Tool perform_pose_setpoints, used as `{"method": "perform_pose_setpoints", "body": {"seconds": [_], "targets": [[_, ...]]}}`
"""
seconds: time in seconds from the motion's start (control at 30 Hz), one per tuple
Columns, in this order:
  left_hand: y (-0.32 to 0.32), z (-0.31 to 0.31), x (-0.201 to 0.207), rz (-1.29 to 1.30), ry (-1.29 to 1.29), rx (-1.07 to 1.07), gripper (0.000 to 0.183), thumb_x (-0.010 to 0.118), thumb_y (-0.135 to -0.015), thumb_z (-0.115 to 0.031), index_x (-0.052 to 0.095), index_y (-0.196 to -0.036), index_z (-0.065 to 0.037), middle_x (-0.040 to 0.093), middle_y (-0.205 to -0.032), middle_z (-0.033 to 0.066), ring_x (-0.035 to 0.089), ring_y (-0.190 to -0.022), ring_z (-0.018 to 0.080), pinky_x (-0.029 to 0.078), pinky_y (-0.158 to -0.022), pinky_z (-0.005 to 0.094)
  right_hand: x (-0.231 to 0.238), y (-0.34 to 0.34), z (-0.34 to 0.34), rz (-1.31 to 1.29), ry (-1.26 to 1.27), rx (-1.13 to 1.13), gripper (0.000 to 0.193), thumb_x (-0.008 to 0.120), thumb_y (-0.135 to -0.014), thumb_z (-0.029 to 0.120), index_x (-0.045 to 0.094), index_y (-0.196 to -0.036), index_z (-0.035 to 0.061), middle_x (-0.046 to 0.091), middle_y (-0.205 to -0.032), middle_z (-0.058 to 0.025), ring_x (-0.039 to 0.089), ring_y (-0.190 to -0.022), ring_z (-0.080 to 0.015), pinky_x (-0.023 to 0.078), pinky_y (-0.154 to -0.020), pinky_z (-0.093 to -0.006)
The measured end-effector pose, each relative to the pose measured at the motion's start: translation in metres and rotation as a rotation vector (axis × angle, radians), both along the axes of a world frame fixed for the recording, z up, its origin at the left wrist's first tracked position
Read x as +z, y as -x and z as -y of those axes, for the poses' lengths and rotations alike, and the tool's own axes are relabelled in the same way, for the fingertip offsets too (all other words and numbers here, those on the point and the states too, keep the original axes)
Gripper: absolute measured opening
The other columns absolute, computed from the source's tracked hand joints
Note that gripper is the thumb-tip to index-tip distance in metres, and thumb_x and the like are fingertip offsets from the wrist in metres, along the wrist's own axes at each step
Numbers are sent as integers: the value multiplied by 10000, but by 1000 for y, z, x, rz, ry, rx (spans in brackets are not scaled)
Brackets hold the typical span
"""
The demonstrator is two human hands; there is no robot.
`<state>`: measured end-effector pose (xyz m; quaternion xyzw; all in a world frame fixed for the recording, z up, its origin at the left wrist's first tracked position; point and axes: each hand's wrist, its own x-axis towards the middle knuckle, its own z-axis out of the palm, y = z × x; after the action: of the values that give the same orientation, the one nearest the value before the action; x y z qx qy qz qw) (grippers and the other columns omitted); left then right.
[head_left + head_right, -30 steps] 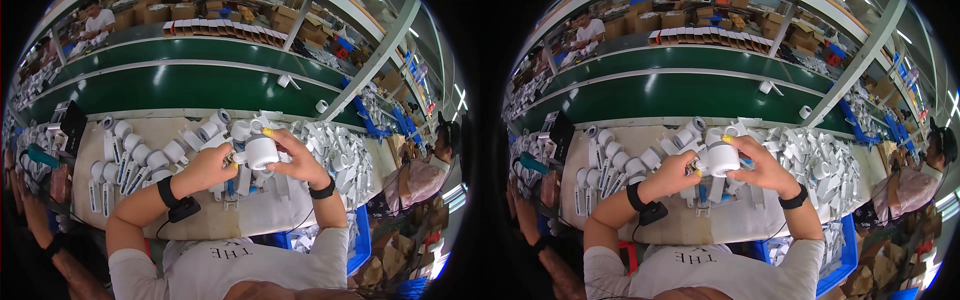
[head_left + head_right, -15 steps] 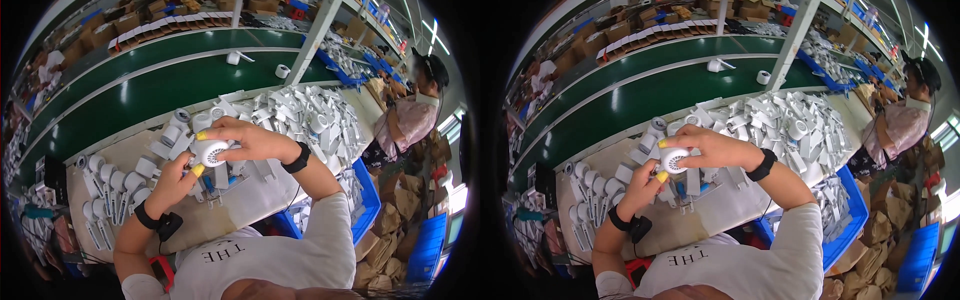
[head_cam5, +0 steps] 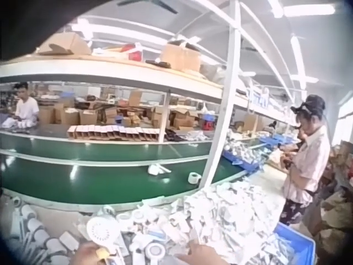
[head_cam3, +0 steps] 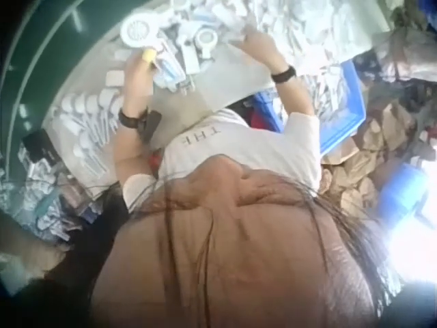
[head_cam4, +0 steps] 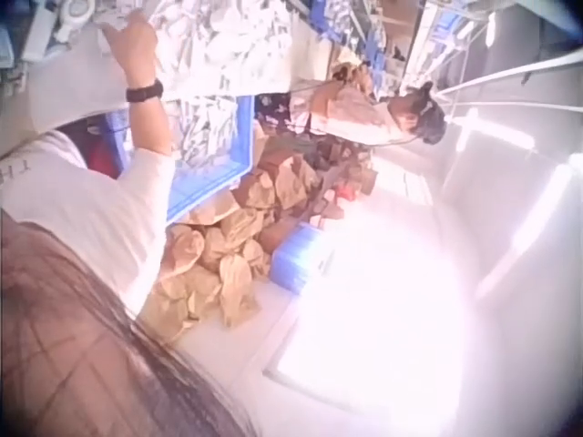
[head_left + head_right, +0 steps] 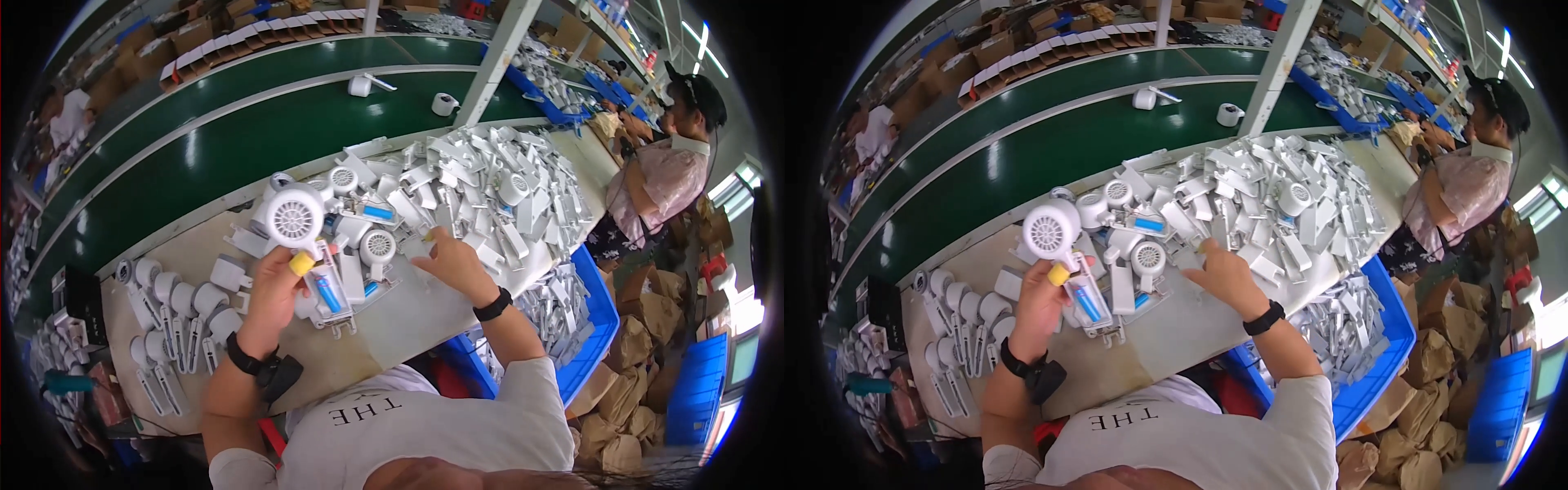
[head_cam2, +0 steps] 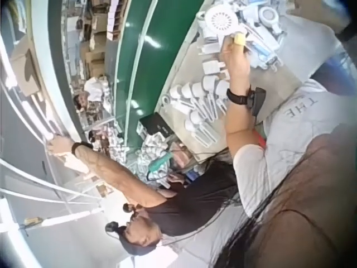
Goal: Assembling plastic housing and components for handheld hair dryers on a factory production line.
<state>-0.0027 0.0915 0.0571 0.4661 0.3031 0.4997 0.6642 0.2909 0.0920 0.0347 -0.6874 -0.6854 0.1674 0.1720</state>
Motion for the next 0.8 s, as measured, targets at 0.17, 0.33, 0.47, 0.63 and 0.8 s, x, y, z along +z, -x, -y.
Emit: {"method": "perform_pose_setpoints", "body": {"seconds": [0.17, 0.33, 0.47, 0.63, 0.8], "targets": [[-7, 3, -7, 92, 41, 68, 250, 546, -875, -194, 570, -1065, -33, 625, -1028, 103, 594, -804, 107, 484, -586, 215, -13, -11, 3, -82, -124, 84, 186, 638, -719, 99, 581, -884, 37, 622, -822, -133, 597, -788, -289, 466, -655, -350], [-6, 1, -11, 177, 67, 68, 263, 552, -868, -167, 552, -1084, -17, 607, -1053, 132, 601, -843, 160, 516, -642, 271, -21, -27, 7, -432, -299, 435, 280, 552, -721, -67, 602, -959, 72, 595, -1032, -124, 562, -974, -294, 466, -773, -342], [-9, 4, -5, 182, 101, 114, 261, 535, -868, -137, 534, -1086, 8, 592, -1063, 158, 602, -855, 183, 521, -667, 306, -29, -46, 14, -205, -320, 564, 331, 514, -719, -104, 601, -975, 86, 515, -1181, -119, 526, -1041, -316, 453, -862, -361], [-9, 1, -12, 194, 47, 178, 282, 530, -862, -107, 518, -1111, 23, 586, -1071, 147, 600, -878, 192, 519, -688, 310, -22, -59, 28, 36, -408, 192, 223, 567, -749, 20, 582, -969, 52, 565, -1021, -138, 565, -926, -309, 482, -766, -369], [-27, 4, -21, 133, -34, 300, 267, 550, -835, -26, 522, -1096, 25, 585, -1074, 131, 591, -940, 198, 536, -708, 323, -24, -10, 35, 253, -107, -29, 434, 640, -736, 330, 503, -1028, 39, 589, -883, -139, 589, -782, -317, 484, -625, -390]]}}
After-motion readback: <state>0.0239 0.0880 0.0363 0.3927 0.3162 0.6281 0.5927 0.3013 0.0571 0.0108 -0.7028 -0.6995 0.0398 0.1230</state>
